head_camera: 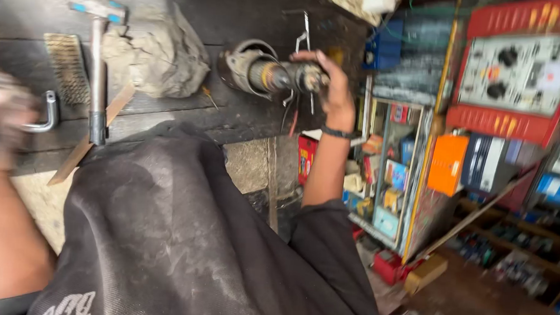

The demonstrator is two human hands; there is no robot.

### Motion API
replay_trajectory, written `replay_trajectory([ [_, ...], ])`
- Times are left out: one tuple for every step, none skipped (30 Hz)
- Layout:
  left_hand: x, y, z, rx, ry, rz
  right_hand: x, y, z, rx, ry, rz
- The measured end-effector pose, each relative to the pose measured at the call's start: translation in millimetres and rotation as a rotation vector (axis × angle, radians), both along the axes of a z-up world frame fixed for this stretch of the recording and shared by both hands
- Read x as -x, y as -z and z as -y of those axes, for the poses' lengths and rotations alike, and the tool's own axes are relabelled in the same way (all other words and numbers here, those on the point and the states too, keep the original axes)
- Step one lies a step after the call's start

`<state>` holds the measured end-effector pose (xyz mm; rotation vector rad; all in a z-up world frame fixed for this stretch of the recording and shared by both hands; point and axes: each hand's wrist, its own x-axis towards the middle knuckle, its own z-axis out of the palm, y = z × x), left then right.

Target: Disassembling, inspecting, and reassembling components of a motorcycle starter motor on a mechanical workbench.

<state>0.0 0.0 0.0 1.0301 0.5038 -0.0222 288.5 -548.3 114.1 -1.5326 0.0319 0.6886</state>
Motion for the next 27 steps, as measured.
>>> replay_trajectory([
  [-15.0, -13.9, 22.9, 0.059, -0.012, 0.014, -1.0, 2.4, 1.5, -0.001, 0.022, 0.004],
  [-27.3, -29.2, 50.4, 0.119, -0.024, 0.026, -2.2, 4.6, 3.2, 0.001, 0.02, 0.007],
  [-35.4, -46.9, 82.2, 0.179, -0.04, 0.038, -5.1, 6.3, 4.8, 0.005, 0.013, 0.01],
  [-44.5, -53.1, 99.3, 0.178, -0.022, 0.04, -2.2, 6.9, 8.5, 0.003, 0.031, 0.014],
  [-55.0, -59.4, 116.3, 0.246, 0.109, 0.043, -3.8, 6.9, 10.2, 0.012, 0.035, 0.024],
  [-65.5, -66.0, 133.0, 0.312, 0.242, 0.044, -5.9, 6.7, 11.6, 0.021, 0.04, 0.034],
  [-71.0, -78.0, 152.0, 0.306, 0.248, 0.047, -0.9, -2.0, 10.9, 0.016, 0.045, 0.038],
  [-76.4, -89.6, 170.8, 0.214, 0.332, 0.049, 4.0, -10.4, 9.9, 0.107, 0.111, 0.093],
  [-78.8, -101.1, 188.9, 0.118, 0.409, 0.048, 9.0, -16.8, 6.7, 0.194, 0.172, 0.144],
  [-81.3, -117.7, 203.9, 0.109, 0.408, 0.047, 26.2, -20.2, 7.0, 0.185, 0.171, 0.145],
  [-85.7, -134.6, 218.7, -0.112, 0.553, 0.001, 41.1, -23.0, 6.6, 0.261, 0.322, 0.284],
  [-91.0, -151.1, 234.7, -0.334, 0.694, -0.049, 55.2, -25.7, 7.2, 0.336, 0.475, 0.423],
  [-95.0, -158.7, 249.1, -0.347, 0.696, -0.045, 82.8, -26.8, -0.8, 0.325, 0.481, 0.426],
  [-99.6, -165.7, 265.0, -0.453, 0.701, 0.077, 109.8, -27.4, -7.5, 0.356, 0.54, 0.517],
  [-102.5, -172.6, 284.3, -0.553, 0.704, 0.195, 138.3, -28.5, -11.2, 0.395, 0.599, 0.601],
  [-106.8, -171.9, 300.3, -0.559, 0.709, 0.194, 151.5, -35.6, -13.6, 0.39, 0.604, 0.598],
  [-108.7, -171.0, 315.9, -0.672, 0.694, 0.276, 167.2, -42.5, -16.5, 0.242, 0.475, 0.469],
  [-110.8, -169.9, 332.2, -0.784, 0.678, 0.359, 182.5, -49.6, -18.7, 0.095, 0.349, 0.335],
  [-113.6, -163.5, 345.9, -0.789, 0.689, 0.356, 187.0, -36.3, -9.4, 0.089, 0.358, 0.33],
  [-116.8, -157.4, 360.0, -0.866, 0.689, 0.41, 191.1, -23.3, 0.1, 0.07, 0.358, 0.147],
  [-119.6, -151.6, 374.1, -0.942, 0.687, 0.463, 195.3, -10.7, 9.6, 0.046, 0.349, -0.036],
  [-121.6, -150.0, 384.6, -0.947, 0.698, 0.46, 191.1, -0.2, 23.6, 0.039, 0.355, -0.042],
  [-124.7, -148.0, 394.1, -0.97, 0.681, 0.469, 186.3, 10.9, 36.5, -0.058, 0.329, -0.036],
  [-128.1, -145.9, 403.5, -0.992, 0.665, 0.479, 181.2, 22.4, 49.1, -0.154, 0.302, -0.029],
  [-131.8, -144.7, 412.0, -0.997, 0.679, 0.477, 174.8, 27.7, 59.8, -0.162, 0.313, -0.035],
  [-135.8, -143.1, 420.2, -0.99, 0.666, 0.434, 168.3, 33.5, 70.1, -0.206, 0.29, -0.085],
  [-138.6, -141.2, 428.2, -0.982, 0.654, 0.39, 163.1, 39.4, 80.3, -0.249, 0.267, -0.137],
])
